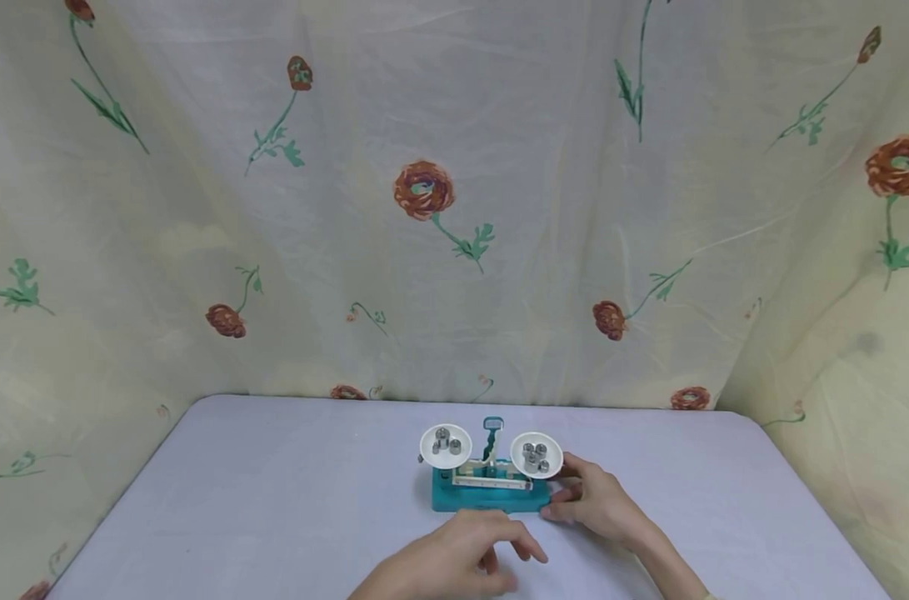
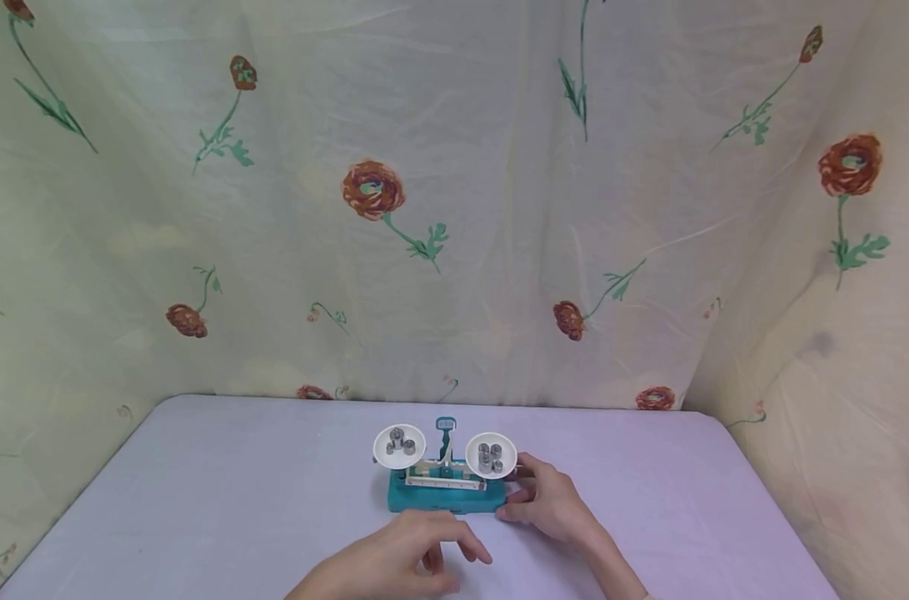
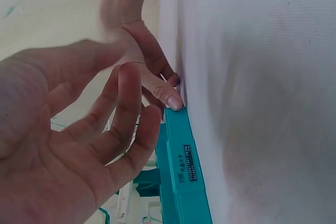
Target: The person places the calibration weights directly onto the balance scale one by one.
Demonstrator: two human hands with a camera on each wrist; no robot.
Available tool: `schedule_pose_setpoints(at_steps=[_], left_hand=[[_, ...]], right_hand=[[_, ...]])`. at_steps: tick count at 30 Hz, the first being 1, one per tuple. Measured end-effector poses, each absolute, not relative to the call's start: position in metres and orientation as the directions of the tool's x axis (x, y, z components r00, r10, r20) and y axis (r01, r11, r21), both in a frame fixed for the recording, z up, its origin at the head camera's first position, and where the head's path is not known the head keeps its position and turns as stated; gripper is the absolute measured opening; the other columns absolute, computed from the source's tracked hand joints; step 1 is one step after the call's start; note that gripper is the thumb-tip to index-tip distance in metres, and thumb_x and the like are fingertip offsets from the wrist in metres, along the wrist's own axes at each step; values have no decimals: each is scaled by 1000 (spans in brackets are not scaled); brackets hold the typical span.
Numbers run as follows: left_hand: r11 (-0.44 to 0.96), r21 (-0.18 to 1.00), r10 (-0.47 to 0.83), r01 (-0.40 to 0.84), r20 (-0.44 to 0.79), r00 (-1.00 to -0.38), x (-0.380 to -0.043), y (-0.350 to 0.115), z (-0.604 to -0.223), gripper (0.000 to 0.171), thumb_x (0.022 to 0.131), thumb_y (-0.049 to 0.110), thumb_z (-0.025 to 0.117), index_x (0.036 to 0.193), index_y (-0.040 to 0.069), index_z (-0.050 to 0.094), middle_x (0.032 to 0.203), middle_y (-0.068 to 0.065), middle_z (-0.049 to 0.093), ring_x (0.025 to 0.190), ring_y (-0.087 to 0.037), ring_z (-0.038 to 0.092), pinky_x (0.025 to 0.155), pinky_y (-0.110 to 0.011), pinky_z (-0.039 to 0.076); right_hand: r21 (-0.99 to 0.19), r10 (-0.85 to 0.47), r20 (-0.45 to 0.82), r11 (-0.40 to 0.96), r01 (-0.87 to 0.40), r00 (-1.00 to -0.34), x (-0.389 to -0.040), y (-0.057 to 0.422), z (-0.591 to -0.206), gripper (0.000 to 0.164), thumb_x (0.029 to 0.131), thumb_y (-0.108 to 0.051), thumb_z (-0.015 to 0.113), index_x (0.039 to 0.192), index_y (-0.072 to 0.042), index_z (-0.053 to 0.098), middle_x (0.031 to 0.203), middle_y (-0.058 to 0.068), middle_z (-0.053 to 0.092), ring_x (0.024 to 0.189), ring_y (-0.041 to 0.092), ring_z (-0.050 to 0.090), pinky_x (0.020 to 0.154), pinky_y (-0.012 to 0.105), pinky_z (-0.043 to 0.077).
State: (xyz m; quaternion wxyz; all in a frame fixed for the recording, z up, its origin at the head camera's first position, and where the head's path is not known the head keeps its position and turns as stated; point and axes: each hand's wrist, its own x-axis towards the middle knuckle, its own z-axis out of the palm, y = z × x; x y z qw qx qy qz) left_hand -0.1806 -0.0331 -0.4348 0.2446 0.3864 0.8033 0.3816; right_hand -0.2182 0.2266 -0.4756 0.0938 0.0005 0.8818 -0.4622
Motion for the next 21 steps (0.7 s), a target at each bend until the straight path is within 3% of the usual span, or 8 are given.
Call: schedule_pose_setpoints(at_steps=[4,10,18,21], left_hand=[[366,845,836,391,-114,-536,-181,-34,-439,35,99,11,77,131,23,74,123,6,76,80,6,59,79,-13,54],[327,801,883,501,-70,-465,-181,-36,-443,37,100,16,77,135,23,71,126,2,77,73,10,56,78,-11,54],[327,854,897,404,-146,-416,-177,-38,-448,31,103,19,73,134,23,72,117,11,74,67,7,55,68,-12,51],[330,850,904,410,-160,-396,-177,-36,-451,29,104,18,71,133,21,71,117,9,75,69,7,55,70,-12,52]], right_hand=[[-807,-76,-174,582,98,-982,-219,226,-476,84,78,-9,94,153,-2,55,136,15,71,95,16,72,82,35,61],[-813,-88,-162,576,83,-983,-219,226,-476,83,78,-7,94,152,-1,55,136,17,71,94,16,72,81,33,60],[-823,-88,-163,562,87,-983,-218,226,-476,82,78,-6,94,151,-3,57,134,15,72,94,16,72,79,33,60],[-820,-85,-165,565,89,-983,-218,226,-475,82,78,-6,94,151,-3,57,134,14,72,94,16,71,79,34,60]])
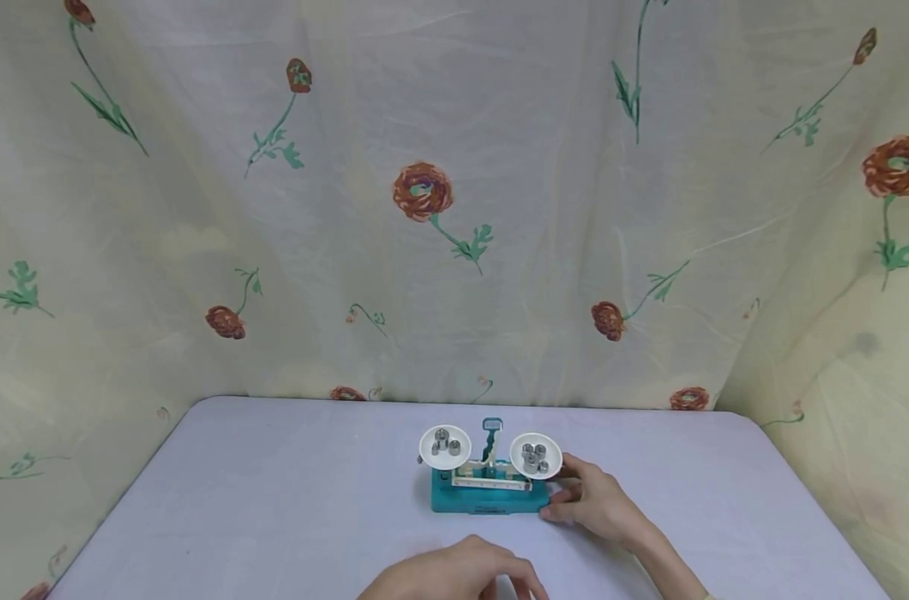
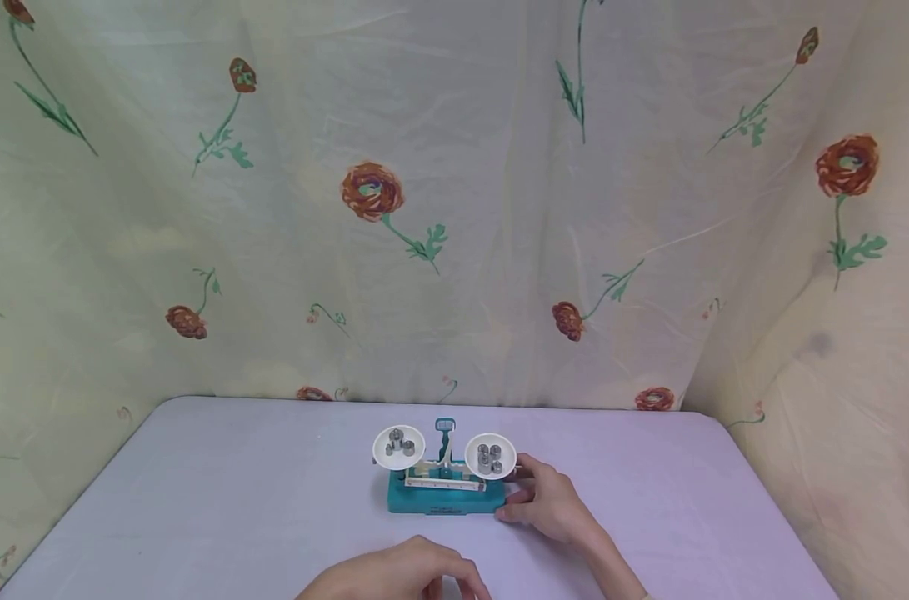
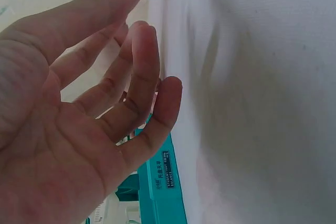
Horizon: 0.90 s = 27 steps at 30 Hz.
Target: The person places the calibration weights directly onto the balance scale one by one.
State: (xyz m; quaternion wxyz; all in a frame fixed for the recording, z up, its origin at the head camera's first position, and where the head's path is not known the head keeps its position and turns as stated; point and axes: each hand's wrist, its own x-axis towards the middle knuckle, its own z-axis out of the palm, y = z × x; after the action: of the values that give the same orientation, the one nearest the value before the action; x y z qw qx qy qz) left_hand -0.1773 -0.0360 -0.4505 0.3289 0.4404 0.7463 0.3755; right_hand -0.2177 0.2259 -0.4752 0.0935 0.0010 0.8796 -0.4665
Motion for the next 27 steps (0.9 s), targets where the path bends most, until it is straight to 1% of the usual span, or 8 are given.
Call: schedule_pose_setpoints(at_steps=[3,6,13,17,20,22,24,27], left_hand=[[330,836,910,439,-158,-383,-177,-33,-453,28,105,16,70,132,19,71,120,3,77,72,8,57,76,-11,54],[340,823,910,456,-166,-380,-176,-31,-454,24,105,15,69,129,17,72,116,3,78,75,9,58,81,-11,54],[397,778,892,488,-200,-406,-170,-28,-457,16,104,15,71,119,19,74,95,12,74,79,9,56,82,-10,53],[451,782,866,430,-268,-422,-166,-25,-459,20,103,15,72,121,21,75,90,16,71,76,7,57,80,-12,53],[468,822,851,326,-320,-416,-165,-24,-459,22,103,13,71,123,20,76,94,15,75,77,5,59,81,-13,54],[476,829,847,293,-342,-406,-166,-23,-460,24,103,13,71,126,20,76,101,15,79,81,6,62,84,-12,55],[477,815,855,330,-344,-388,-166,-22,-461,25,104,15,70,129,20,75,110,15,80,88,10,64,87,-11,56],[449,769,884,456,-309,-350,-165,-20,-463,28,106,20,69,134,21,74,115,15,81,96,15,66,88,-9,55]], right_hand=[[-816,-78,-167,571,93,-983,-218,226,-475,83,78,-7,94,151,-3,56,133,13,72,94,16,71,79,34,60],[-812,-73,-170,575,98,-983,-218,225,-475,84,77,-7,94,152,-3,56,133,13,72,94,15,71,79,34,60],[-806,-65,-178,582,108,-982,-219,224,-475,85,77,-7,95,153,-4,56,133,13,72,93,15,71,79,34,61],[-807,-65,-178,581,108,-982,-219,224,-475,85,78,-7,94,153,-3,55,134,13,72,93,15,71,79,34,60],[-807,-65,-178,580,108,-982,-219,224,-475,85,78,-7,94,153,-3,55,134,13,72,93,15,71,79,34,60],[-807,-65,-181,580,110,-981,-219,224,-475,86,78,-7,94,154,-4,55,134,12,72,93,15,70,79,34,60],[-807,-64,-184,580,114,-981,-219,224,-475,86,78,-7,94,154,-4,54,134,12,72,93,15,70,80,34,60],[-804,-60,-190,582,120,-980,-220,224,-475,86,78,-7,94,155,-4,54,134,12,72,94,15,70,80,34,60]])
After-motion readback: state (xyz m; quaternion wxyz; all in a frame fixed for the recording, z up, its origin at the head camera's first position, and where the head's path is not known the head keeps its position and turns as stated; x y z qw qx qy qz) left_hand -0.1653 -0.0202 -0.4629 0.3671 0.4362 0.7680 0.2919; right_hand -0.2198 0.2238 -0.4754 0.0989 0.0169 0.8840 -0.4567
